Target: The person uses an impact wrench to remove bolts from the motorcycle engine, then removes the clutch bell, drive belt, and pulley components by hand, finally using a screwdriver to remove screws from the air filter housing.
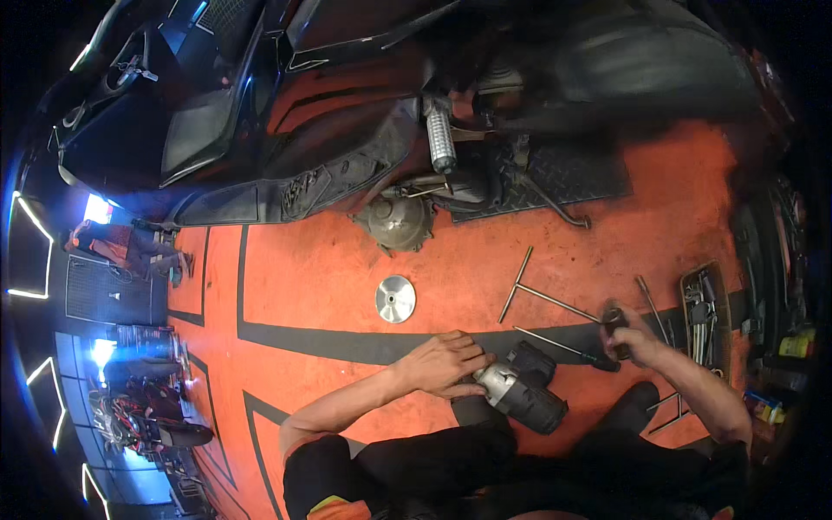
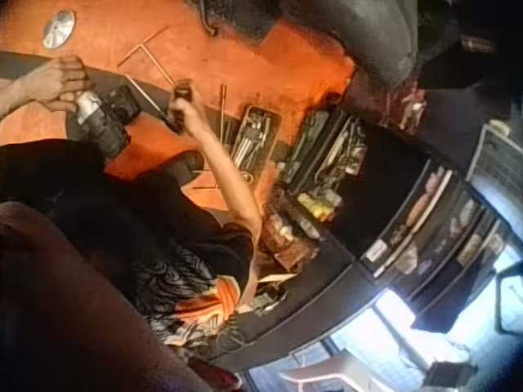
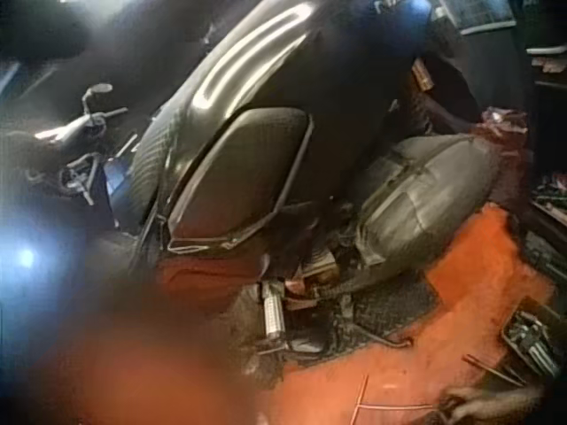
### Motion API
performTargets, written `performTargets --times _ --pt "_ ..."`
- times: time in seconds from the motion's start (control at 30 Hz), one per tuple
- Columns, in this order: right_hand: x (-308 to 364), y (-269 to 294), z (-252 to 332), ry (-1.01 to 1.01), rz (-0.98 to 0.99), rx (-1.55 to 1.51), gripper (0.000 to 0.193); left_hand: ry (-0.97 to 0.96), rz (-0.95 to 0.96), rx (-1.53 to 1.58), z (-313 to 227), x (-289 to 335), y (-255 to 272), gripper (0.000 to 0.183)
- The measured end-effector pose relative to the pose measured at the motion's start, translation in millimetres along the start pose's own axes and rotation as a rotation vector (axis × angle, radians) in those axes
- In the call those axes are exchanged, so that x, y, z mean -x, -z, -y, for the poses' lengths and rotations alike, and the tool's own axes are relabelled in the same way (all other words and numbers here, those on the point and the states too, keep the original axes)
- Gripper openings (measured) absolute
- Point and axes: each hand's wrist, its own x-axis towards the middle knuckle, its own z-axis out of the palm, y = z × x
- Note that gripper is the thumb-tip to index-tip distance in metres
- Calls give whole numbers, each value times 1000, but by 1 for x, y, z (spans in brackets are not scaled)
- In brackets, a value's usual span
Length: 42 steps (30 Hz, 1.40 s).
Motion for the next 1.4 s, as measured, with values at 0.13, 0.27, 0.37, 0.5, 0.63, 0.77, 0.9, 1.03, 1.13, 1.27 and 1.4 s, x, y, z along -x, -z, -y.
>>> performTargets --times 0.13,0.27,0.37,0.5,0.63,0.77,0.9,1.03,1.13,1.27,1.4 --pt "-9 -17 -12 -27 113 169 37 -70 -12 -102 7 10 -22 65" --pt "8 -5 -29 -156 47 125 34 -145 -73 -145 25 18 -34 60" --pt "23 10 -47 -204 -92 129 36 -165 -142 -217 37 24 -34 50" --pt "36 27 -69 -175 -238 124 35 -211 -225 -155 52 24 -43 49" --pt "42 41 -92 -173 -237 138 35 -98 -390 -121 69 35 -56 60" --pt "34 50 -100 -258 -354 200 31 354 -543 218 76 46 -63 52" --pt "17 34 -73 -146 -77 319 59 698 -594 650 80 7 -52 37" --pt "-12 -6 -35 -105 -64 367 54 359 -279 526 69 -59 -28 38" --pt "-34 -15 -21 -166 -58 315 53 119 -84 582 43 -118 -14 40" --pt "-41 -1 -31 -270 -148 7 41 48 -200 504 25 -144 -9 38" --pt "-22 10 -40 -266 35 -378 53 52 -89 665 16 -131 -20 39"
